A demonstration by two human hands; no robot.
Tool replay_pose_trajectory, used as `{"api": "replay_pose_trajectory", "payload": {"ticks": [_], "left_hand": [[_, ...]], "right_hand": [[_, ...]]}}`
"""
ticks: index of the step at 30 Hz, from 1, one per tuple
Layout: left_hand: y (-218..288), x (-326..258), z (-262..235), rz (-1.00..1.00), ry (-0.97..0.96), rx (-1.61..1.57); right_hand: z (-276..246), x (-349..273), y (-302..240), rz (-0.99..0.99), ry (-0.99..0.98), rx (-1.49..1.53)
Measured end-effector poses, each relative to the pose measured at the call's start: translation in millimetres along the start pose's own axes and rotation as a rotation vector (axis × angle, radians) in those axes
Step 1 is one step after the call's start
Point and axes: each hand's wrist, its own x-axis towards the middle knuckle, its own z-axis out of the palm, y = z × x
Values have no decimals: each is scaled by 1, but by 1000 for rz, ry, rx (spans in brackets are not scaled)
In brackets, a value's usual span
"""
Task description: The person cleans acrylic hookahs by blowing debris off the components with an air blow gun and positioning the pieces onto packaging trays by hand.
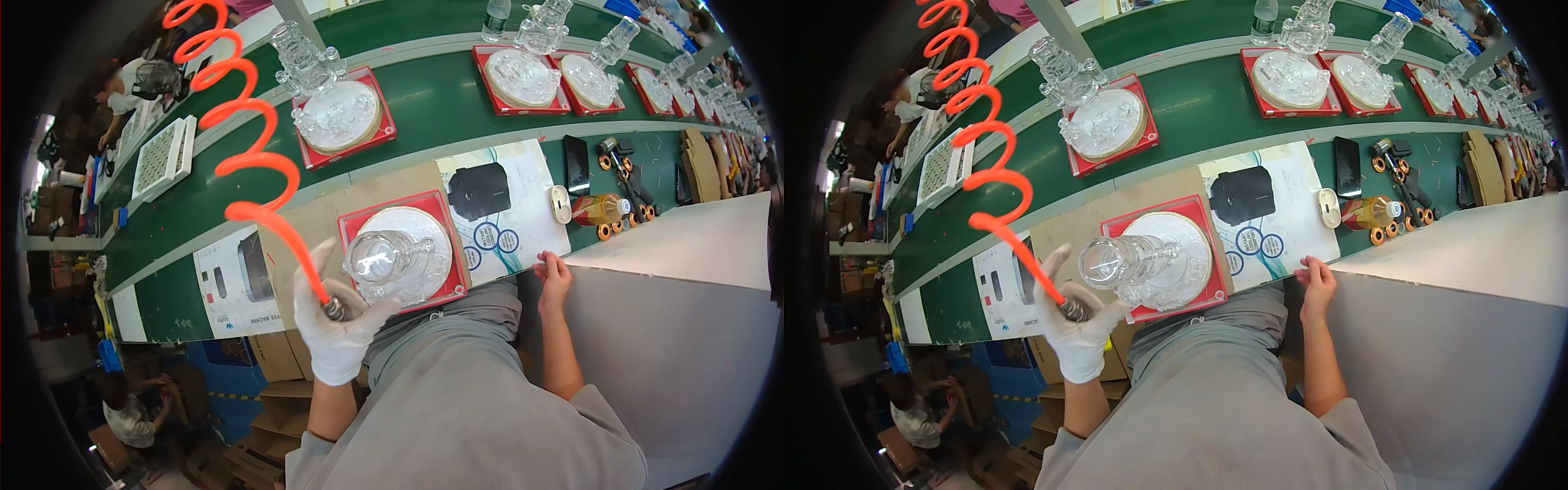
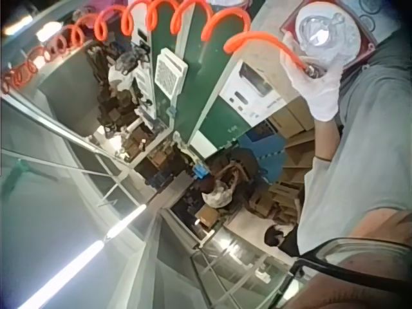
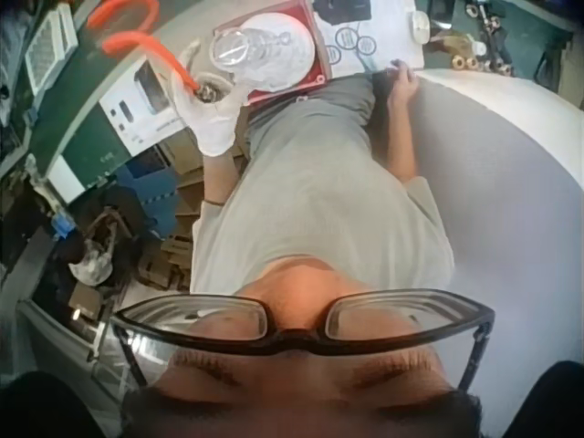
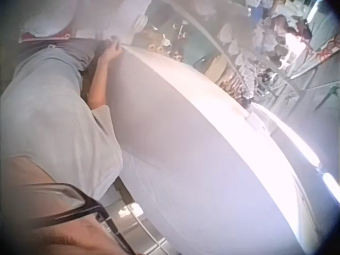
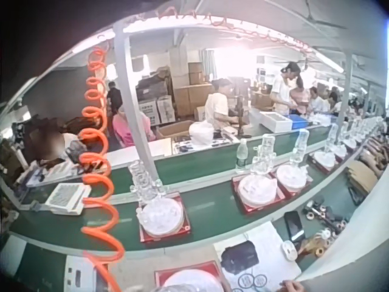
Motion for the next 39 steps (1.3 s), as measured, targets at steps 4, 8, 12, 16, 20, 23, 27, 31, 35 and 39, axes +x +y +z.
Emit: {"api": "replay_pose_trajectory", "payload": {"ticks": [4, 8, 12, 16, 20, 23, 27, 31, 35, 39], "left_hand": [[-8, 14, 20, 120, -55, 81], [-9, 19, 20, 140, 4, 174], [-19, 23, -3, 230, 124, 204], [-53, 25, -75, 189, 301, 160], [-58, 26, -110, -28, 469, -109], [-67, 30, -131, -24, 478, -158], [-79, 32, -146, -72, 508, -204], [-97, 33, -163, -68, 483, -234], [-105, 36, -168, -34, 524, -241], [-96, 34, -163, -73, 467, -266]], "right_hand": [[-14, -11, 20, 30, 58, -1], [-19, -16, 28, 61, 67, -29], [-23, -10, 29, 43, 83, 12], [-18, -13, 24, 62, 80, 36], [-19, -8, 30, 74, 70, 35], [-15, -6, 32, 85, 53, 47], [-6, -3, 29, 106, 35, 65], [30, 5, 8, 133, -237, -67], [114, 3, -20, 37, -532, -92], [197, 4, -35, -75, -776, -171]]}}
